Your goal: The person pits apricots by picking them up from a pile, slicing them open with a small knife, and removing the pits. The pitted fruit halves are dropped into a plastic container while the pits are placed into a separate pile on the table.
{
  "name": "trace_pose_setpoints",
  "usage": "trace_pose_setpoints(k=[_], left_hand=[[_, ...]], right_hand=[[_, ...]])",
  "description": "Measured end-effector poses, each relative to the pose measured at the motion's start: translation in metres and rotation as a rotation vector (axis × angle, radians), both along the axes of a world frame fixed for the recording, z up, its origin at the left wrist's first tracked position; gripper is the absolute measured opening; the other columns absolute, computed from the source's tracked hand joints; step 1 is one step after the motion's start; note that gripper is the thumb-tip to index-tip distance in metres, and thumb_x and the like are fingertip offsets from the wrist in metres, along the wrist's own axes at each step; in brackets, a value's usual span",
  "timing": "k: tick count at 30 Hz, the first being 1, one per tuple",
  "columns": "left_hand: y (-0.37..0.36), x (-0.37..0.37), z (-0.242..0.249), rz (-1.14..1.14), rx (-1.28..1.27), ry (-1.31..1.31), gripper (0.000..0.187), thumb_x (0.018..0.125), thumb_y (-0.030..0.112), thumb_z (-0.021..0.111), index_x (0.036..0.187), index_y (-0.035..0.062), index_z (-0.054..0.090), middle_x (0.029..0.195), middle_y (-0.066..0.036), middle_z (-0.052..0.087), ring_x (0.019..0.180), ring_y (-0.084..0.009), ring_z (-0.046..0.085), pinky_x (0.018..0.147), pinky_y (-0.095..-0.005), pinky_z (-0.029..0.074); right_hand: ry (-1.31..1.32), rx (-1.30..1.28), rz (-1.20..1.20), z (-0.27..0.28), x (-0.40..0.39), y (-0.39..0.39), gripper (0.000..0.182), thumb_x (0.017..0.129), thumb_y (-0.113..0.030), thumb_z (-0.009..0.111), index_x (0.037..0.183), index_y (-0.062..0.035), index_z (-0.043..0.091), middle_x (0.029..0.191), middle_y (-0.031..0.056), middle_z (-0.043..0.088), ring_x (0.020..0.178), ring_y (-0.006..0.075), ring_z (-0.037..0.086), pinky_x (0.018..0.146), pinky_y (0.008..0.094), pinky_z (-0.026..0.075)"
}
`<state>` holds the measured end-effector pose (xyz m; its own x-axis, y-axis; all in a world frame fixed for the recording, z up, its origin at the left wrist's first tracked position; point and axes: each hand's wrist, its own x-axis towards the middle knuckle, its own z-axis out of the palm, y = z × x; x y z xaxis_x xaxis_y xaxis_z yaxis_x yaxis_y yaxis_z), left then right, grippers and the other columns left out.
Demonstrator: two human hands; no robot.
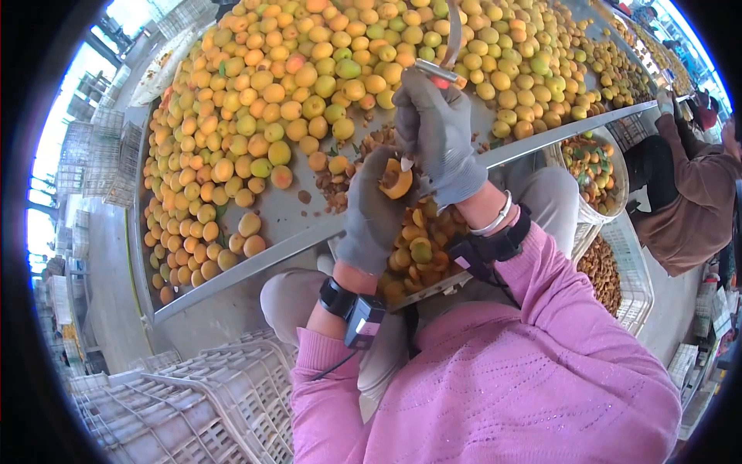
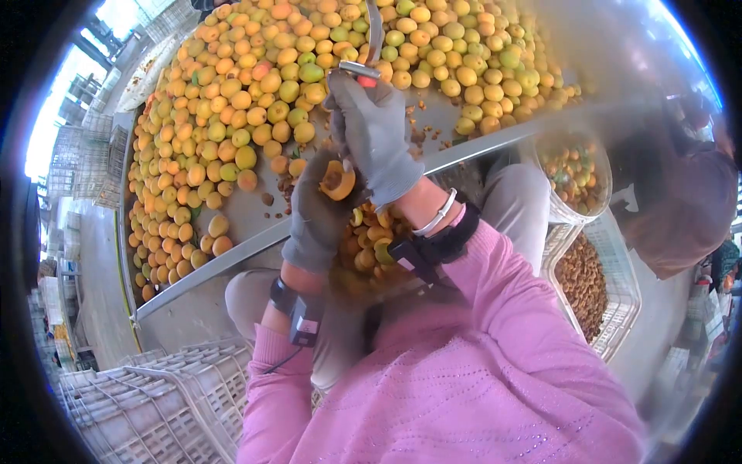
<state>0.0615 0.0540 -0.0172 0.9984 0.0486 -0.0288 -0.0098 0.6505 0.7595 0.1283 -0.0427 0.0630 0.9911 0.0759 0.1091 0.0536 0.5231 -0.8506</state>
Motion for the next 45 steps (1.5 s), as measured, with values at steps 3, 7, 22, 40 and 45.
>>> trace_pose_setpoints(k=[3, 7, 22, 40, 45], left_hand=[[0.0, 0.007, -0.018, 0.045, 0.628, -0.107, 0.039, 0.089, 0.005, 0.064, 0.125, -0.0001, 0.05, 0.108, -0.008, 0.059, 0.099, -0.0232, 0.062, 0.081, -0.0407, 0.056], [-0.001, 0.01, -0.016, 0.199, 0.79, -0.139, 0.051, 0.066, 0.004, 0.076, 0.111, 0.0012, 0.054, 0.105, -0.022, 0.063, 0.085, -0.0413, 0.062, 0.075, -0.0393, 0.051], [0.025, 0.025, 0.022, -0.025, -0.174, 0.141, 0.023, 0.096, 0.008, 0.054, 0.118, 0.0019, 0.056, 0.103, -0.008, 0.063, 0.086, -0.0177, 0.062, 0.072, -0.0291, 0.053], [0.023, 0.027, 0.018, -0.224, 0.605, -0.02, 0.028, 0.095, 0.024, 0.063, 0.102, -0.0025, 0.068, 0.096, -0.007, 0.07, 0.089, -0.0125, 0.063, 0.083, -0.0288, 0.05], [0.029, 0.024, 0.025, -0.426, 0.454, -0.103, 0.026, 0.098, 0.022, 0.058, 0.109, -0.0008, 0.066, 0.098, -0.005, 0.069, 0.091, -0.0116, 0.061, 0.084, -0.0276, 0.048]], right_hand=[[0.019, 0.027, -0.045, -0.005, 0.0, 0.01, 0.027, 0.091, -0.022, 0.067, 0.074, -0.001, 0.06, 0.053, 0.0002, 0.052, 0.038, 0.006, 0.042, 0.036, 0.0213, 0.03], [0.09, 0.029, 0.052, -0.009, -0.008, 0.027, 0.022, 0.09, -0.019, 0.067, 0.075, -0.0031, 0.061, 0.06, -0.0004, 0.055, 0.044, 0.0047, 0.045, 0.039, 0.0206, 0.031], [0.042, 0.09, 0.015, -0.009, 0.046, -0.001, 0.027, 0.094, -0.023, 0.059, 0.074, -0.0078, 0.052, 0.051, -0.0024, 0.037, 0.039, 0.0092, 0.033, 0.038, 0.0255, 0.026], [-0.498, -1.268, 0.064, -0.046, 0.126, 0.015, 0.026, 0.079, -0.022, 0.067, 0.098, -0.0041, 0.066, 0.088, 0.0165, 0.068, 0.083, 0.0312, 0.066, 0.075, 0.0417, 0.05], [-0.551, -1.65, 0.144, -0.061, 0.145, 0.05, 0.042, 0.075, -0.028, 0.071, 0.107, -0.0008, 0.063, 0.092, 0.0201, 0.068, 0.09, 0.0355, 0.066, 0.082, 0.0418, 0.051]])
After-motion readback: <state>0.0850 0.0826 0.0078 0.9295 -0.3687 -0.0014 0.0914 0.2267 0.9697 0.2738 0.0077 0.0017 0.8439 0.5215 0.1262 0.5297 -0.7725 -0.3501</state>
